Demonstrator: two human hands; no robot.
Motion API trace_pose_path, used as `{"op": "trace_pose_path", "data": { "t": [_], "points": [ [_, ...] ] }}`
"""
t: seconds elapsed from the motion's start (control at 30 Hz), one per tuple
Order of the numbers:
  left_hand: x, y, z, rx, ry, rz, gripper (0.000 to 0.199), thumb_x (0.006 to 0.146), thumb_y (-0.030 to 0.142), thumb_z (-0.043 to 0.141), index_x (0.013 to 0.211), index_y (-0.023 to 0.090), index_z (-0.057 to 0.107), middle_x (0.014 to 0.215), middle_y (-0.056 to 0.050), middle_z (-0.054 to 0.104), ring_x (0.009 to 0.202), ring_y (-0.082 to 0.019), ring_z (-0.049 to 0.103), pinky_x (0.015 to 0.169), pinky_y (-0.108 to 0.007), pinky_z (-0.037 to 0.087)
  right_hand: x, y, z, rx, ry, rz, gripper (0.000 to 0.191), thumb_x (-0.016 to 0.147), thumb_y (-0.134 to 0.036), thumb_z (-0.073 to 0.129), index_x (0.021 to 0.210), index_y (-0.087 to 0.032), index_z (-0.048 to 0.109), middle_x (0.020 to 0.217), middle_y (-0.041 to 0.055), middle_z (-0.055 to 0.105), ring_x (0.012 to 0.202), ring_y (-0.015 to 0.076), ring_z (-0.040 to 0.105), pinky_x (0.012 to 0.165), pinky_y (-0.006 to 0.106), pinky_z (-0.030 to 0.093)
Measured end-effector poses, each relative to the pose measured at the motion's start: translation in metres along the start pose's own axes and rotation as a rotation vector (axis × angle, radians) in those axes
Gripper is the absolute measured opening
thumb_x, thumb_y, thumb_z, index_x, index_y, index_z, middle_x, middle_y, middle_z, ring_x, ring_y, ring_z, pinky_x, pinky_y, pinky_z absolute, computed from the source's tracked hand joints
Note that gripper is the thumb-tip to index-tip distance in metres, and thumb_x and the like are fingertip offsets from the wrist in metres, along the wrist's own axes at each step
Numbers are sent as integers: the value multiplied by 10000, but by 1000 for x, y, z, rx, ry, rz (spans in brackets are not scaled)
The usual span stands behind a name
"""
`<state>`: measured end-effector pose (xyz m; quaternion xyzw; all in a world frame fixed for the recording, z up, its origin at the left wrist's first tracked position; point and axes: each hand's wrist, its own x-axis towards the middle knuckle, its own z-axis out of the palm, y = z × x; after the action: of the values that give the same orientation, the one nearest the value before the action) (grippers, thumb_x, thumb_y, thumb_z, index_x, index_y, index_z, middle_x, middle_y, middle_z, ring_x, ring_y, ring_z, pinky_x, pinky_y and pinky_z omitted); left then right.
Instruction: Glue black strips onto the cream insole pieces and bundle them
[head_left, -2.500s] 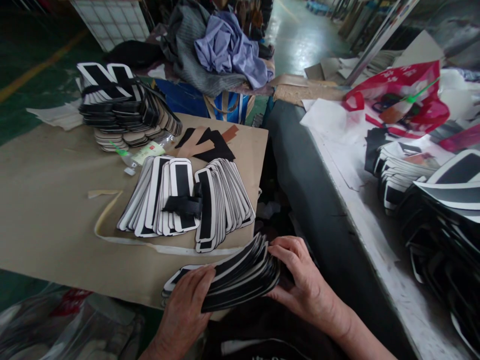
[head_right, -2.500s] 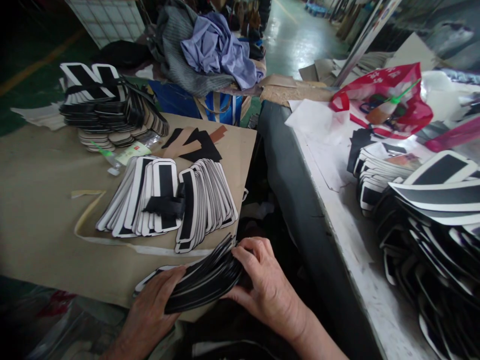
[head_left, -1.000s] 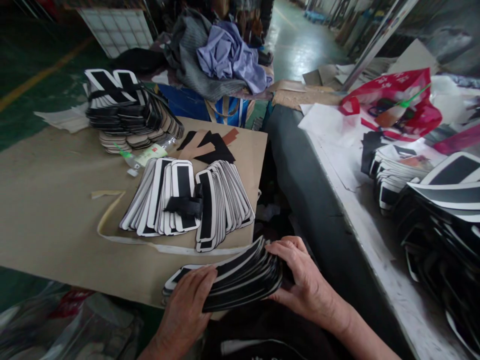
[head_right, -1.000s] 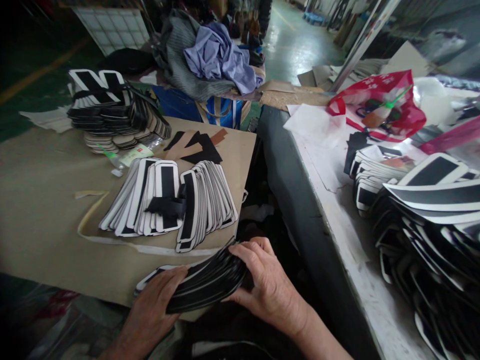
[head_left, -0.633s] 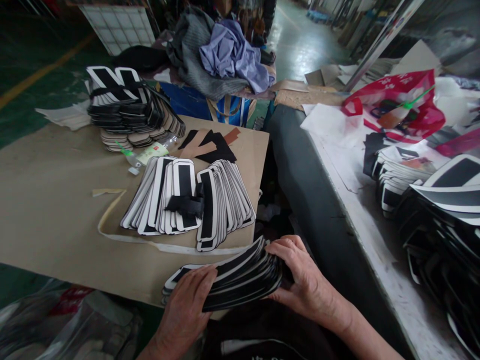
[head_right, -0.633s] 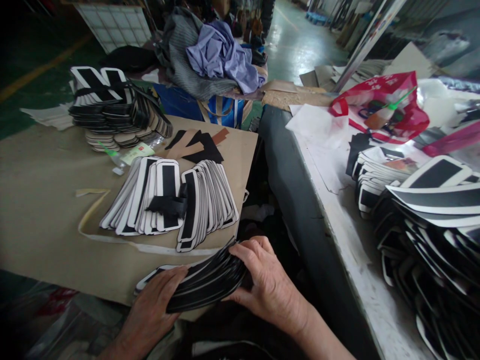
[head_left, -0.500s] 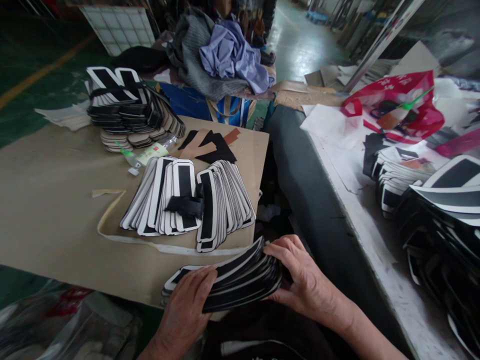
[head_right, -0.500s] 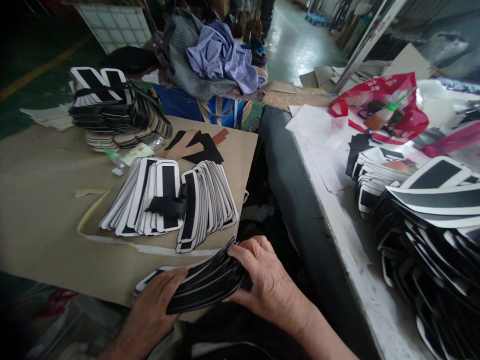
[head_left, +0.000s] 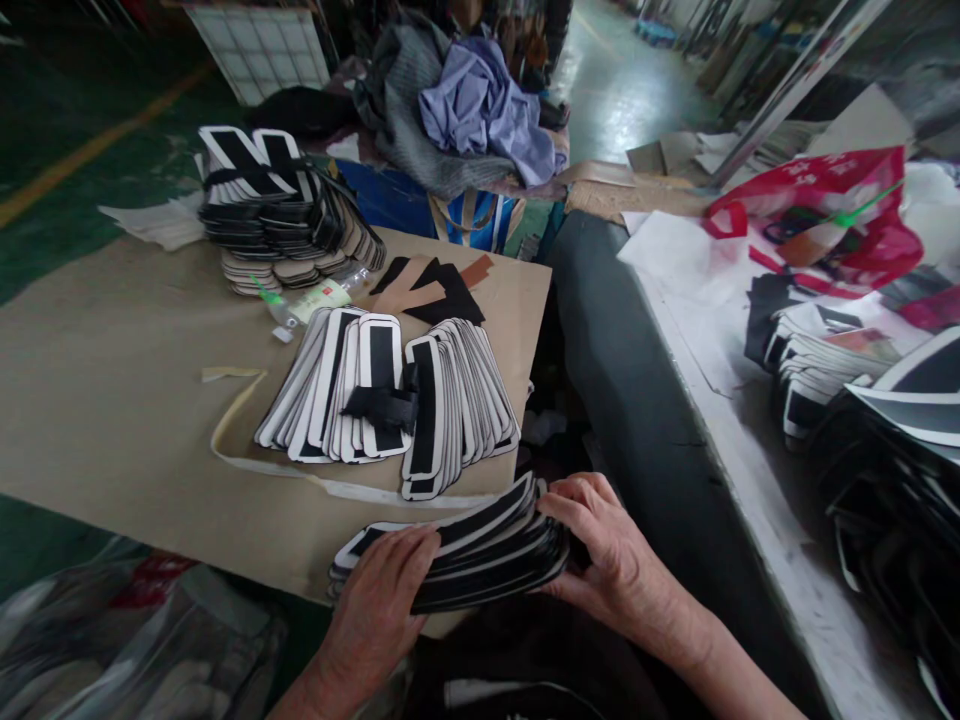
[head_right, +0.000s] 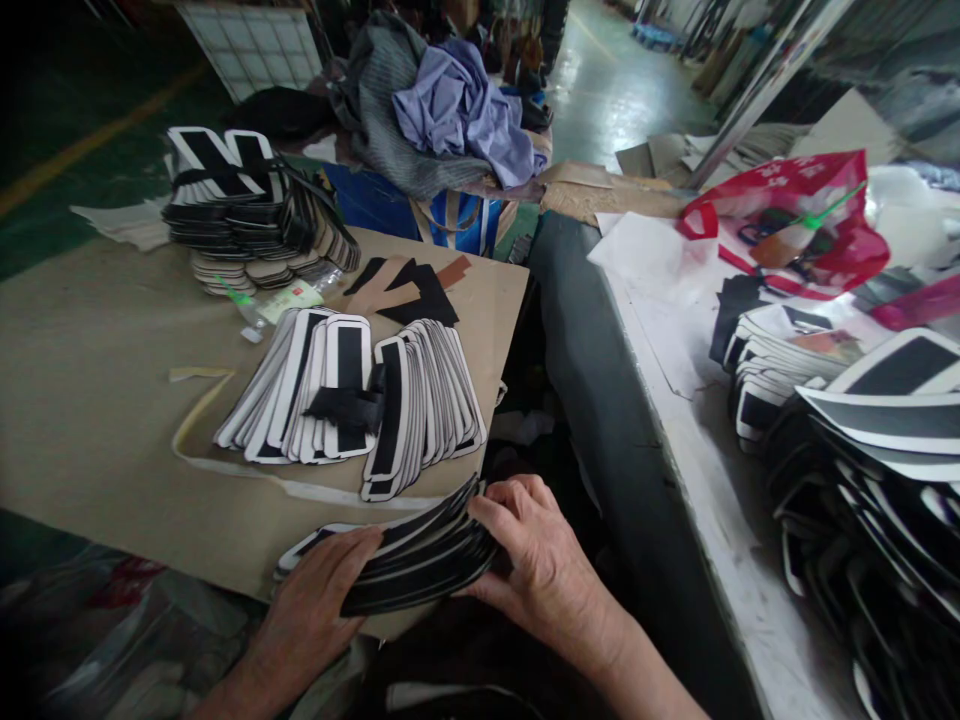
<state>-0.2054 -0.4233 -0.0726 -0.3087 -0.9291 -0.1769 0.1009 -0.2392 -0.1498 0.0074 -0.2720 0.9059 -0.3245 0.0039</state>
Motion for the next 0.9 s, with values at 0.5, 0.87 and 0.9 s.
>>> {"op": "trace_pose_path", "data": {
  "t": [0.5,0.87,0.9],
  "points": [
    [-17,0,4,-30,-45,-163,625,615,32,498,1222,168,434,1060,-101,650,919,-237,619,809,-363,527,18,6,21,-78,40,-59,657,743,-467,715,1249,-168,423,1154,140,571,1088,299,532,909,475,469],
    [-52,-29,-8,-388,35,-1141,505,727,406,617,1170,213,471,900,-38,708,809,-241,687,657,-295,552,143,4,97,-329,-174,353,202,910,-358,527,935,-163,575,927,93,628,916,254,611,712,337,495],
    [-50,-35,-12,-445,47,-1229,528,703,438,632,1151,199,485,901,-48,708,822,-255,684,671,-308,550,154,5,108,-379,-186,437,254,893,-399,549,954,-153,571,940,108,627,917,266,615,698,339,495]
  ]
}}
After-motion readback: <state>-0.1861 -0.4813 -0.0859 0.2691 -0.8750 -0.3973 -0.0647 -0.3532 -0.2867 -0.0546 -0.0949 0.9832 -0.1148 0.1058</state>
